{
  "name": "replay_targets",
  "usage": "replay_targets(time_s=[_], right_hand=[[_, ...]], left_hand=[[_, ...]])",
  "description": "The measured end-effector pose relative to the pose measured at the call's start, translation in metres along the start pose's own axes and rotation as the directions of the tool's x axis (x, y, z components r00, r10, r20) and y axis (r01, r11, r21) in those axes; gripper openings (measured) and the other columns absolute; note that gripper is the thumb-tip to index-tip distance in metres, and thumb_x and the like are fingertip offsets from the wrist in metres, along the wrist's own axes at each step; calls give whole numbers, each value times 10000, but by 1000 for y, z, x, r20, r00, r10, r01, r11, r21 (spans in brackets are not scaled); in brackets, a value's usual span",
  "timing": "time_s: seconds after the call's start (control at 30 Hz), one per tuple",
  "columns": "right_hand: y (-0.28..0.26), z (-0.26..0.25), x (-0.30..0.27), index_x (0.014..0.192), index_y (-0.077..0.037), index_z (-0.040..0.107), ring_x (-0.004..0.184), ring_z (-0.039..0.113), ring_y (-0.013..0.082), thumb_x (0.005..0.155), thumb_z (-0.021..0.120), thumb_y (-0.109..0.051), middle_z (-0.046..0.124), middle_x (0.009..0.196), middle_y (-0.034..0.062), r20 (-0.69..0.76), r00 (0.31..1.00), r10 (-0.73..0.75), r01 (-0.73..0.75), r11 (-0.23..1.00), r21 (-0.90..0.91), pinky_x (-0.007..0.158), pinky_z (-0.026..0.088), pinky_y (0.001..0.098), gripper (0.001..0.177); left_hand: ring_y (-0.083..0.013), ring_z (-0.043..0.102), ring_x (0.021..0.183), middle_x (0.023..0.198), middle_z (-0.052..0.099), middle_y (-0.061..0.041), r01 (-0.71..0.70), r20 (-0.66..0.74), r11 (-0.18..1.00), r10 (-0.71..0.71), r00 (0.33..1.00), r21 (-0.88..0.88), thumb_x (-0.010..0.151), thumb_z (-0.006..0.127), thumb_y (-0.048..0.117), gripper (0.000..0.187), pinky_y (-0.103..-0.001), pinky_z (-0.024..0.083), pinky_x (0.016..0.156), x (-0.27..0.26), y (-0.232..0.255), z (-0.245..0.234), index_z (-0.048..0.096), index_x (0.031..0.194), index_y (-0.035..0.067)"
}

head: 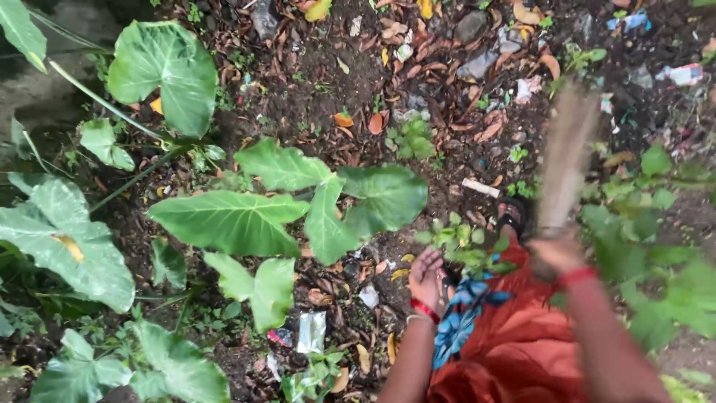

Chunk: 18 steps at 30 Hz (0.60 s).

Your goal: The recorder uses a traditional broom to sweep dry leaves and debris in a yard.

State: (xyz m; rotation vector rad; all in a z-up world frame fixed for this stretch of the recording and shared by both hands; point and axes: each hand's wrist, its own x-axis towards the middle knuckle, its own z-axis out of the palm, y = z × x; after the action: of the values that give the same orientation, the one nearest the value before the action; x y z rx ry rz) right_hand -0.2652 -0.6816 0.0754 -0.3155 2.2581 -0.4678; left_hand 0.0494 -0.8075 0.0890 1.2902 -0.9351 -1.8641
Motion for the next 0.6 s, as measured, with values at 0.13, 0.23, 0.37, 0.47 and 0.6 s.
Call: replay_targets(time_s=[0.13, 0.23, 0.37, 0.47, 0.6], right_hand=[[73, 211, 157, 1152, -151, 700, 1141, 610, 373, 825, 865, -281, 723, 1178, 157, 313, 847, -430, 470, 881, -61, 1033, 450, 581, 389], [-51, 92, 105, 1347, -9, 487, 1132, 609, 249, 825, 786, -340, 660, 1212, 145, 571, 720, -395, 606, 759, -239, 1023, 427, 329, 687], [-103, -76, 93, 1482, -112, 386, 1254, 628, 324, 700, 840, -301, 638, 1364, 189, 577, 710, -404, 375, 910, 176, 1067, 464, 384, 923], [-161, -197, 96, 1711, -274, 44, 1101, 742, 293, 835, 746, -407, 735, 1250, 132, 470, 877, 98, 170, 851, -496, 997, 597, 373, 1130], [-182, -213, 189, 1541, -83, 280, 990, 698, 340, 795, 799, -161, 668, 1197, 212, 205, 972, 116, -103, 992, -70, 890, 583, 432, 912]], left_hand=[[-254, 690, 1126, 1275, 689, -169, -31, -9, 997, 32, 999, 76, 988, 444, -68, 383, -336, 555, 992, 19, -25, 14, 537, 1358, -37], [-254, 670, 1163, 1289, 666, -163, -52, -49, 995, 57, 997, 85, 982, 457, -85, 359, -351, 565, 989, 51, -46, 33, 542, 1328, -50], [-257, 657, 1166, 1302, 651, -163, -32, -82, 998, 37, 996, 59, 963, 455, -113, 373, -358, 562, 988, 81, -46, 92, 550, 1320, -61], [-251, 660, 1134, 1306, 657, -158, 77, -75, 995, -72, 995, 65, 960, 425, -116, 414, -339, 540, 996, 104, -35, 140, 552, 1348, -43], [-232, 671, 1149, 1299, 662, -159, 83, -21, 994, -82, 996, 67, 942, 392, -134, 445, -339, 537, 1007, 120, -28, 181, 544, 1349, -37]])
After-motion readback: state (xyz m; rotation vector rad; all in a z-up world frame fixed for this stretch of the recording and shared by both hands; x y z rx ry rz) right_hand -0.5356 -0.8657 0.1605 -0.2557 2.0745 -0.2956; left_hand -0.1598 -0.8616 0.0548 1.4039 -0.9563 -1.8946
